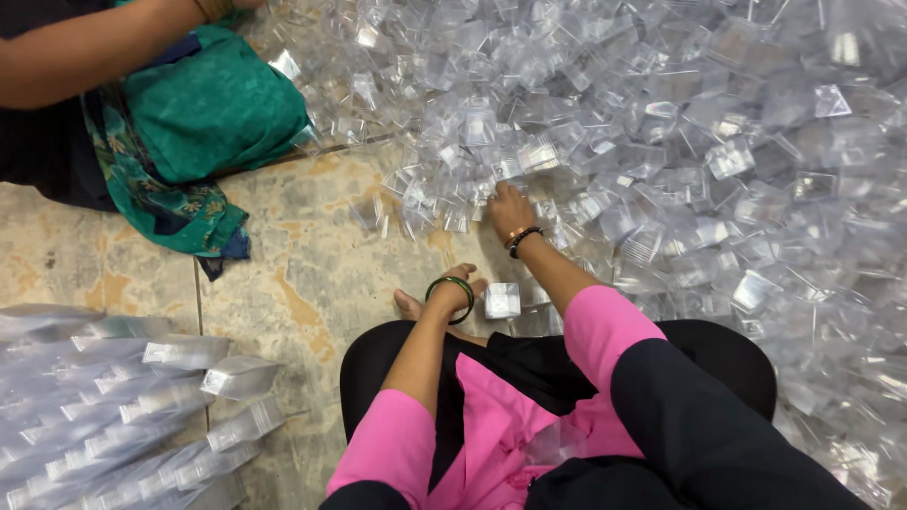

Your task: The person sits cross-legged on a tiled floor surrounded by large piles of clear plastic cups. They pick up cups one at a time and nest them into a stack in their hands, then set completed stacks down with the piles, repeating the cycle throughout the clip.

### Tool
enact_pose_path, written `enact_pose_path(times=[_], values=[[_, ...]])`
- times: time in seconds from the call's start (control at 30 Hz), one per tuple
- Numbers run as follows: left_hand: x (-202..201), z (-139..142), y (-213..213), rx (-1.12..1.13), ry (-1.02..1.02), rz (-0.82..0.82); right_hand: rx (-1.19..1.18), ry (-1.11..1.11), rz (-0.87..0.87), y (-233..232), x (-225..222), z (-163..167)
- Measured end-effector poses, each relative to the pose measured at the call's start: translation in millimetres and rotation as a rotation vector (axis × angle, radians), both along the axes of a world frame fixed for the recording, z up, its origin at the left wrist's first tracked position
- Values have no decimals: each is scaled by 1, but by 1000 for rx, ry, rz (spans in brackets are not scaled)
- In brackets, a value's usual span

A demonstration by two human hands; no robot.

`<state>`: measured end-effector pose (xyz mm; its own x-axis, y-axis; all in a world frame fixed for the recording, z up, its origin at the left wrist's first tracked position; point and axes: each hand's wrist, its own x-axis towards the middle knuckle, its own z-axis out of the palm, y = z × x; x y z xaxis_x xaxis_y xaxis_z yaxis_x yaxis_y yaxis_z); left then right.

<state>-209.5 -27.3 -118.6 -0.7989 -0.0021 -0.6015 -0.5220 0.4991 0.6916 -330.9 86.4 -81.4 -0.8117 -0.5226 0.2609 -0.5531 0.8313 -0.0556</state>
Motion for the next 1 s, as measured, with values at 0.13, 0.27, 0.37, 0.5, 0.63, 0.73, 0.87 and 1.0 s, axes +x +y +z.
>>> enact_pose_path(times=[0.13,0.27,0.37,0.5,0.63,0.73,0.87,1.0], values=[[-4,-4,-3,-71,303,155,-287,-33,-1,30,0,-1],[-16,4,4,305,501,296,-576,-861,-73,55,25,10],[-23,9,0,708,416,498,-681,-842,7,41,42,15],[-17,11,-37,482,619,1146,-431,-71,187,-20,33,13],[10,13,-77,434,651,1084,14,155,278,-49,20,10],[27,10,-88,285,595,891,-39,-123,209,-31,12,4],[31,13,-71,423,355,770,-406,-490,52,10,25,0],[24,21,-47,596,350,591,-926,-992,-107,31,65,-4]])
